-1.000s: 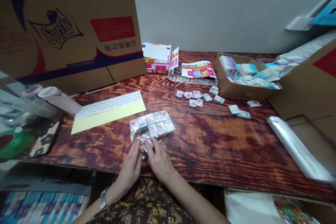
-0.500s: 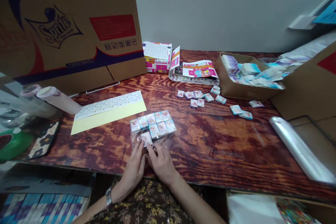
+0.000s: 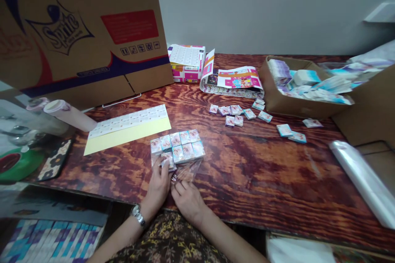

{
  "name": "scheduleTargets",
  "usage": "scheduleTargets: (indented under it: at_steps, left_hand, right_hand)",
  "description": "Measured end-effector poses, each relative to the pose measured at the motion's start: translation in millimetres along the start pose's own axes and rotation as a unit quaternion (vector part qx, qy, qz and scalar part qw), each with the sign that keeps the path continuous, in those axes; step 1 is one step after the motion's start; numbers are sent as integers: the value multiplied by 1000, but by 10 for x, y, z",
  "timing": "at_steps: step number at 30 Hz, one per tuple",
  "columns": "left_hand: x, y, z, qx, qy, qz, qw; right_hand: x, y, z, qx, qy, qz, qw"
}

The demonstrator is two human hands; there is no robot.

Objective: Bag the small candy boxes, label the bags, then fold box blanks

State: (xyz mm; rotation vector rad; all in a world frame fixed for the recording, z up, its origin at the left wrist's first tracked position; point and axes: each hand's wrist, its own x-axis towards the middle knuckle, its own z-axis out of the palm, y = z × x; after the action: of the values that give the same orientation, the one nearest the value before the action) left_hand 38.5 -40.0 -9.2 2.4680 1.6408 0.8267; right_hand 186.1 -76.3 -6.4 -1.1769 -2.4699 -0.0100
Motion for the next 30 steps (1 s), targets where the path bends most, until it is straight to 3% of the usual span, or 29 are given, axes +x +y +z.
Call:
scheduleTargets:
  at_steps: [11,19,24,30]
  left_hand:
    - [209,76,-30,40,7,-43,998]
    - [243,-15,33,79,16,-20,997]
    - [256,-69,56,122,1,49,991]
    - [298,-2,84,145,11,9,989]
  right_hand:
    - [-15,11,35,4,-71,3,997]
    - [-27,-18,-6,29,-119,10,992]
    - [10,16,-100,38,-142,-6,989]
    - [17,7,-68,29,-133,-17,991]
